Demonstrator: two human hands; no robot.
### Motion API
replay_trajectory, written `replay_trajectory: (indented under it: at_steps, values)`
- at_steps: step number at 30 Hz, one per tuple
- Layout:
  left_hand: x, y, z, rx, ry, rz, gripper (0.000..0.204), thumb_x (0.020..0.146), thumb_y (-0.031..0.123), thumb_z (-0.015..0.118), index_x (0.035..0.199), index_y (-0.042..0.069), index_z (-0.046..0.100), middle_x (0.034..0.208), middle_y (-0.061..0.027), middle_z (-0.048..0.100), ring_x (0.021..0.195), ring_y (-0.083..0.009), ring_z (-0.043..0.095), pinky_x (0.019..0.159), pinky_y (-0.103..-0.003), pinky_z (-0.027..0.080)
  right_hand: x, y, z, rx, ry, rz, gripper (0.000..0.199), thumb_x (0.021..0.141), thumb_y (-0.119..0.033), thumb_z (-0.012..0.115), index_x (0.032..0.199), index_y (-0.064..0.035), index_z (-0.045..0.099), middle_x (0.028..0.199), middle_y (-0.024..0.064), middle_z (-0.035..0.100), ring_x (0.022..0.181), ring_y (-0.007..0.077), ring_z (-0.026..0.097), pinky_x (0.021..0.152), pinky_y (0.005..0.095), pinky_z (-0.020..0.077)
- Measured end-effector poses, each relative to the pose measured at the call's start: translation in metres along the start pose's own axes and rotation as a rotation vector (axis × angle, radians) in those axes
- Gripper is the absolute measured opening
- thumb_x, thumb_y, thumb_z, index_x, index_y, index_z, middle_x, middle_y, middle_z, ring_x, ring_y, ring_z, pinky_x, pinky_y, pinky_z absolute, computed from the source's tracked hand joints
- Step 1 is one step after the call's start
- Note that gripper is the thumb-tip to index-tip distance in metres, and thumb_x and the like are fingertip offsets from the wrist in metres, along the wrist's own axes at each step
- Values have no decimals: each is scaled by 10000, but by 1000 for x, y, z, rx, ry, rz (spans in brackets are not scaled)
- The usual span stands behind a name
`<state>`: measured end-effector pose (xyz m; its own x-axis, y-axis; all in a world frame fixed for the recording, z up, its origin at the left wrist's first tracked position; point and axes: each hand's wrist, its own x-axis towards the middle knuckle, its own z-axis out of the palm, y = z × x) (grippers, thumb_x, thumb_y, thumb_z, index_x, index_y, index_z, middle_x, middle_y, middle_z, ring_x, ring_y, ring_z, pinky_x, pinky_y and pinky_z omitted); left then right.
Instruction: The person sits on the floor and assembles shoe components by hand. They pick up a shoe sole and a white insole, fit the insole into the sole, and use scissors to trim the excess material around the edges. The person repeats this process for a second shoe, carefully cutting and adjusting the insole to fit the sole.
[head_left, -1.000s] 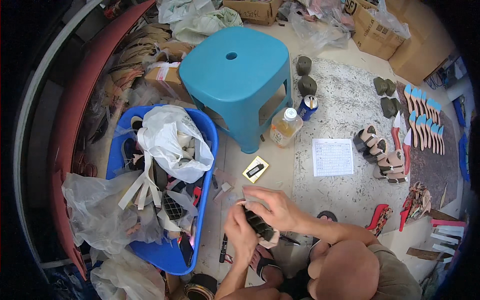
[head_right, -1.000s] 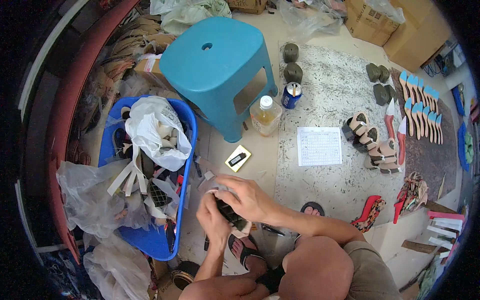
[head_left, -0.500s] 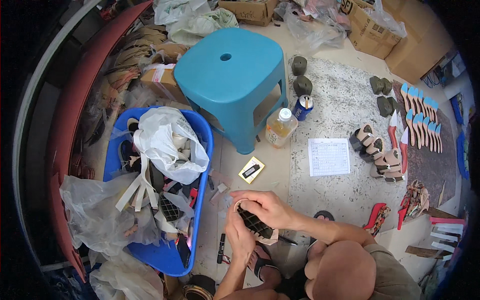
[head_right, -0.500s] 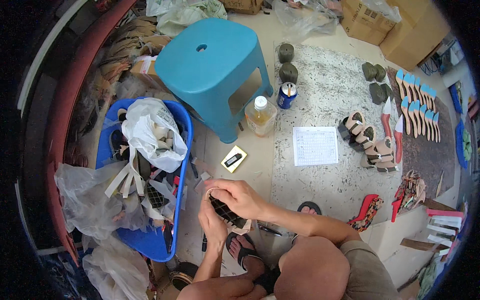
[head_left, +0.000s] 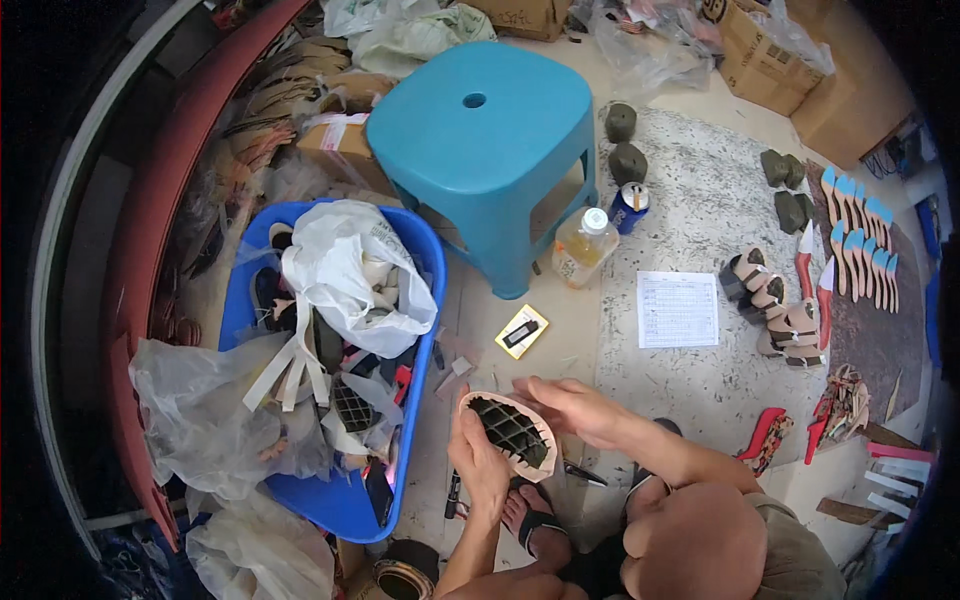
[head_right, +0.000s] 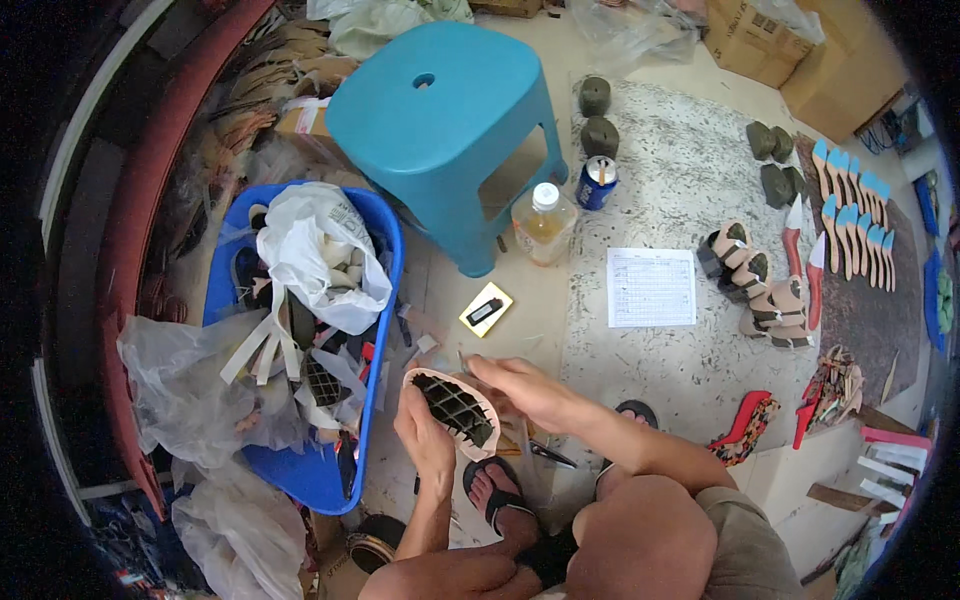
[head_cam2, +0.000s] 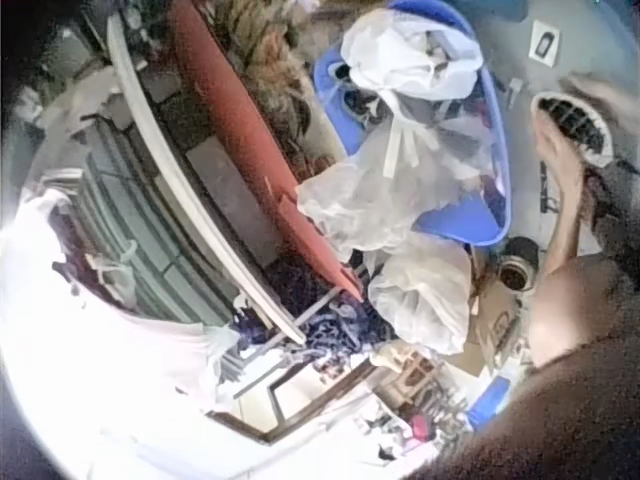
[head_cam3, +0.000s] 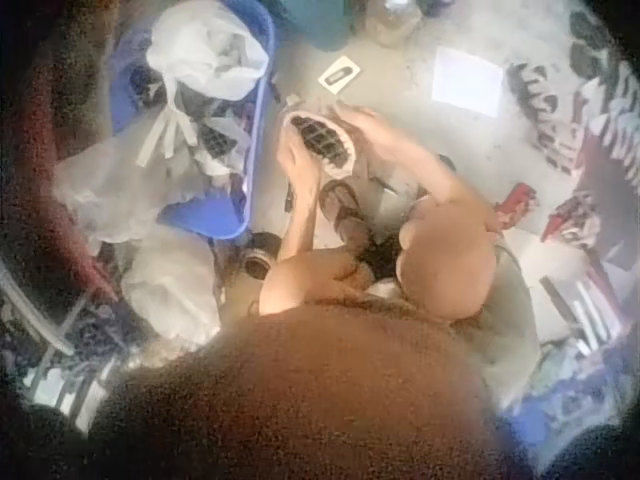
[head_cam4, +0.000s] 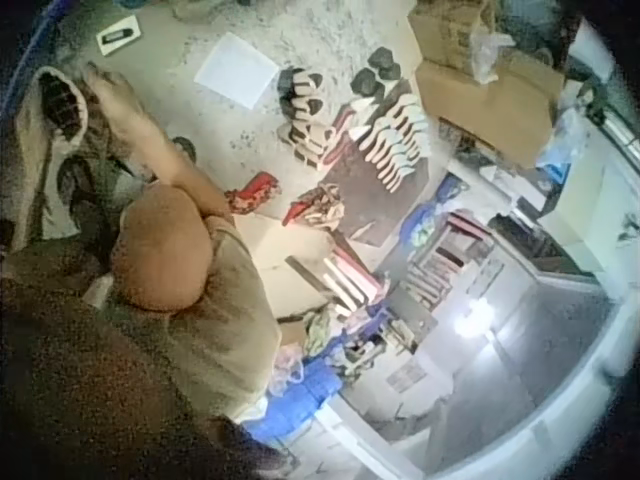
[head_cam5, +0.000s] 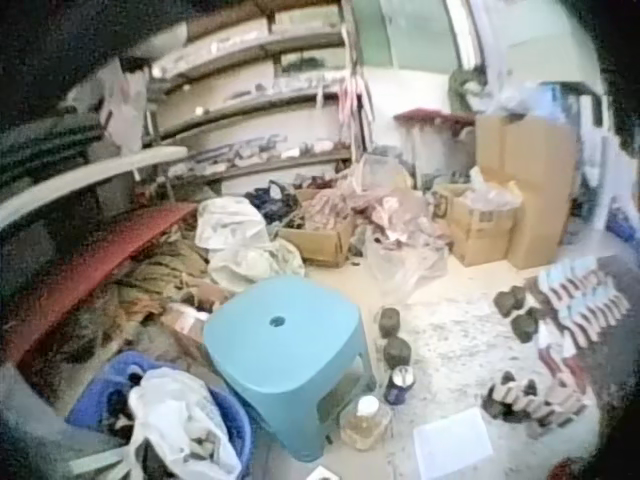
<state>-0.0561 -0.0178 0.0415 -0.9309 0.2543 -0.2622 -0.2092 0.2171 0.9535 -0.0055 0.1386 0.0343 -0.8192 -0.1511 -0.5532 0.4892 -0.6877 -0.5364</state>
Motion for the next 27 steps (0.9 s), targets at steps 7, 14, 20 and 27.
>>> replay_trajectory:
  at_steps: [7,14,20,27]
  values:
    - [9,-8,3,-282,9,174,889,963,679,213,1489,-35,277,1432,-212,464,1287,-308,498,1064,-382,402,-9,2,-24,-24,-131,-27,508,943,-282,637,1353,-10,509,1094,71,659,890,137,633,789,291,526]
    - [4,-34,-30,-906,-792,-842,1108,799,884,257,1437,-14,377,1370,-267,503,1235,-407,536,1011,-529,463,-20,-52,3,-943,-476,-316,838,792,-138,782,1500,-58,341,1430,192,494,1273,242,523,1045,336,428]
    - [-1,-30,-33,-1183,-694,-333,890,825,625,621,1475,84,345,1355,-237,493,1303,-413,456,1088,-585,363,-6,36,-46,-1255,254,-205,666,819,-242,746,1356,5,440,1176,236,616,1073,378,629,893,445,519]
    - [5,-23,-35,-1166,-464,-214,557,906,442,604,1317,87,479,1314,-198,515,1319,-376,428,1124,-584,301,-26,159,-64,-1709,169,-120,692,748,-108,694,1349,30,380,976,282,612,954,459,632,779,477,547]
